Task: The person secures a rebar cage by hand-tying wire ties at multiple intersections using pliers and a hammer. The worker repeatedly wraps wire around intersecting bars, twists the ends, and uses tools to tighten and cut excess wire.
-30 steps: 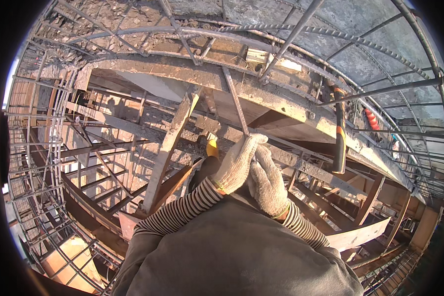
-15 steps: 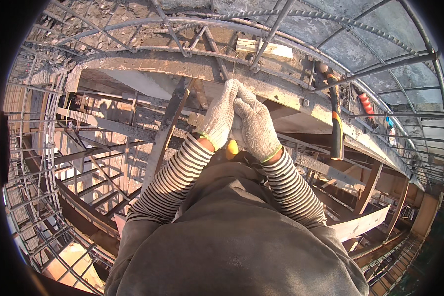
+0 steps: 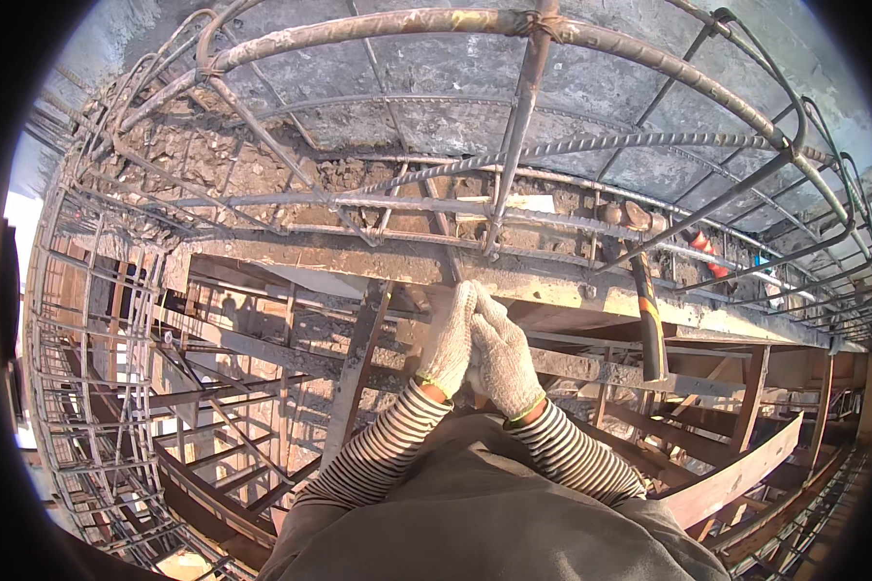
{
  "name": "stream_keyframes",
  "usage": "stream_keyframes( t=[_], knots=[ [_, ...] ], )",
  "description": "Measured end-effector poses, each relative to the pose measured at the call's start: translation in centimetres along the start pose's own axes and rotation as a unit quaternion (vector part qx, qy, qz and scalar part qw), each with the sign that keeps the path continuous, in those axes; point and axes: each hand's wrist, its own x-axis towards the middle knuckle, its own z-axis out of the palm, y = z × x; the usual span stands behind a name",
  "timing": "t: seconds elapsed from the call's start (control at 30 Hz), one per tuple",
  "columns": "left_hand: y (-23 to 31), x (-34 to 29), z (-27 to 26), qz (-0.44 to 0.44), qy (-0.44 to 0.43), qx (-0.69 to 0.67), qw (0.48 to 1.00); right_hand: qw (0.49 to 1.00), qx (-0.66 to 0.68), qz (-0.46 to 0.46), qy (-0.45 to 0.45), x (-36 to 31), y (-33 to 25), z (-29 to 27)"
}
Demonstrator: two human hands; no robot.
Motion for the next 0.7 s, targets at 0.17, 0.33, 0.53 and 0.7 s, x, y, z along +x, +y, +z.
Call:
stream_keyframes(
  t=[0.17, 0.33, 0.53, 0.7],
  knots=[
    [-0.7, -0.3, 1.4, 0.028, 0.067, 0.025, 0.997, 0.971, 0.147, 0.173, -0.077, 0.7, -1.8, -2.3],
    [0.5, 0.7, 0.4, -0.034, 0.070, -0.016, 0.997, 0.985, -0.109, -0.137, -0.008, 0.9, 1.5, -0.8],
    [1.2, -2.4, 1.6, -0.004, 0.049, -0.007, 0.999, 0.933, 0.228, 0.250, -0.119, 0.3, -0.3, -2.6],
    [-1.9, -0.7, -0.4, 0.024, 0.082, -0.096, 0.992, 0.985, -0.152, -0.080, -0.014, 0.6, 0.9, 0.5]
  ],
)
